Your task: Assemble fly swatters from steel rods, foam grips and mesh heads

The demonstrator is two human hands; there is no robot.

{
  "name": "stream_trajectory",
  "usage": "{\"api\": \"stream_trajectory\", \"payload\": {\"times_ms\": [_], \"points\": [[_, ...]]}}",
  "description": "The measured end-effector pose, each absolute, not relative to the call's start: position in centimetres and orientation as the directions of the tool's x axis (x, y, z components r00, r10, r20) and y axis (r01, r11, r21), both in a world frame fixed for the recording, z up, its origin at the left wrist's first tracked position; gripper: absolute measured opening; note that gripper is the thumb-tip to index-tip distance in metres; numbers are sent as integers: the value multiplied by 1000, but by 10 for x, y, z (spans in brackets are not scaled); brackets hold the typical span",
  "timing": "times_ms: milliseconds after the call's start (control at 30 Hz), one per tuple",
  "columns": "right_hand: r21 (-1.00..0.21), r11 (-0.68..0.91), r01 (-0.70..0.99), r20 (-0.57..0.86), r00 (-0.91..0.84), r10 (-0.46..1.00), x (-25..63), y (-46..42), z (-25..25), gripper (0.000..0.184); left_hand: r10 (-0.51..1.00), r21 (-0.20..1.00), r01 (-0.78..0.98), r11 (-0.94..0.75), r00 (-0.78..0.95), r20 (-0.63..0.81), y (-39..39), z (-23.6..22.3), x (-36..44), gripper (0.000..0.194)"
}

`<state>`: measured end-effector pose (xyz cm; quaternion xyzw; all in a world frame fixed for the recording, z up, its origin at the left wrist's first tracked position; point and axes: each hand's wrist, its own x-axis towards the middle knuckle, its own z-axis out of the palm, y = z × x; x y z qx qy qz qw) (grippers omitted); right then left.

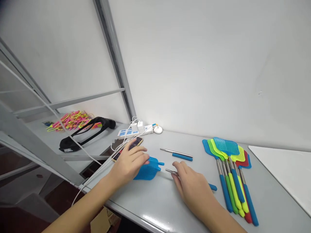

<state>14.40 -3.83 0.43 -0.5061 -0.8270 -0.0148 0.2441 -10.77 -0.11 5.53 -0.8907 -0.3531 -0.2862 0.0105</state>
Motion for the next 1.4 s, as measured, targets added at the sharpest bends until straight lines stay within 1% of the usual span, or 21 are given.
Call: {"api": "stream_trajectory", "payload": {"times_ms": [67, 133, 200, 267, 333, 367, 400, 433, 467, 533, 567, 633, 700, 800, 867, 967, 1033, 1133, 1200, 1300, 1400], "points": [[-273, 487, 829, 513, -303, 803, 151, -38, 9, 29, 574, 191, 570, -799, 627, 526, 10, 77, -79, 21], [-294, 480, 826, 567, -254, 784, 160, -35, 12, 29, 509, 233, 454, -860, 731, 454, 23, 88, -51, 23], [-276, 446, 851, 578, -224, 784, 169, -32, 13, 17, 476, 317, 360, -877, 742, 473, 38, 86, -30, 27], [-288, 399, 871, 543, -194, 817, 176, -28, 13, 15, 512, 461, 278, -843, 679, 526, 50, 73, -18, 27], [-366, 361, 858, 498, -147, 855, 180, -27, 14, 17, 659, 684, 161, -712, 489, 571, 58, 55, -12, 26], [-419, 349, 838, 484, -119, 867, 180, -28, 16, 16, 754, 795, 63, -603, 368, 544, 59, 46, -11, 31], [-470, 337, 816, 487, -79, 870, 180, -30, 18, 15, 842, 881, -60, -470, 271, 467, 58, 38, -10, 37], [-510, 322, 798, 502, -27, 864, 179, -33, 21, 15, 903, 927, -188, -324, 232, 363, 55, 30, -8, 43], [-539, 305, 785, 523, 29, 852, 178, -36, 24, 16, 928, 937, -300, -181, 264, 263, 51, 24, -5, 49], [-567, 262, 781, 560, 132, 818, 176, -41, 29, 18, 878, 907, -415, 71, 458, 141, 39, 13, 4, 59], [-571, 240, 785, 570, 169, 804, 175, -43, 30, 20, 819, 894, -422, 152, 561, 126, 32, 10, 9, 63], [-575, 220, 788, 568, 190, 801, 175, -42, 27, 25, 732, 895, -385, 225, 673, 106, 18, 6, 19, 66], [-584, 242, 775, 548, 156, 822, 175, -39, 20, 24, 732, 913, -338, 229, 678, 68, 9, 5, 25, 60], [-585, 269, 765, 477, 56, 877, 175, -32, 10, 21, 835, 938, -298, 178, 550, 16, 8, 10, 24, 48], [-563, 259, 785, 419, 1, 908, 172, -29, 7, 29, 902, 931, -325, 167, 431, -12, 14, 16, 21, 43], [-515, 229, 826, 374, -24, 927, 167, -30, 9, 46, 968, 892, -435, 123, 250, -12, 25, 25, 15, 40], [-497, 214, 841, 370, -17, 929, 164, -31, 12, 46, 984, 883, -465, 56, 176, 30, 29, 29, 12, 38], [-493, 217, 843, 378, -17, 926, 162, -31, 16, 35, 984, 877, -479, 38, 169, 50, 30, 31, 11, 38], [-476, 250, 843, 404, -43, 914, 164, -28, 17, 27, 982, 877, -478, 44, 183, 50, 29, 28, 12, 39], [-428, 320, 845, 451, -106, 886, 167, -24, 16, 22, 978, 888, -458, 38, 199, 61, 27, 24, 14, 38], [-393, 354, 848, 485, -135, 864, 169, -22, 13, 19, 976, 890, -451, 71, 214, 31, 27, 23, 17, 39]]}}
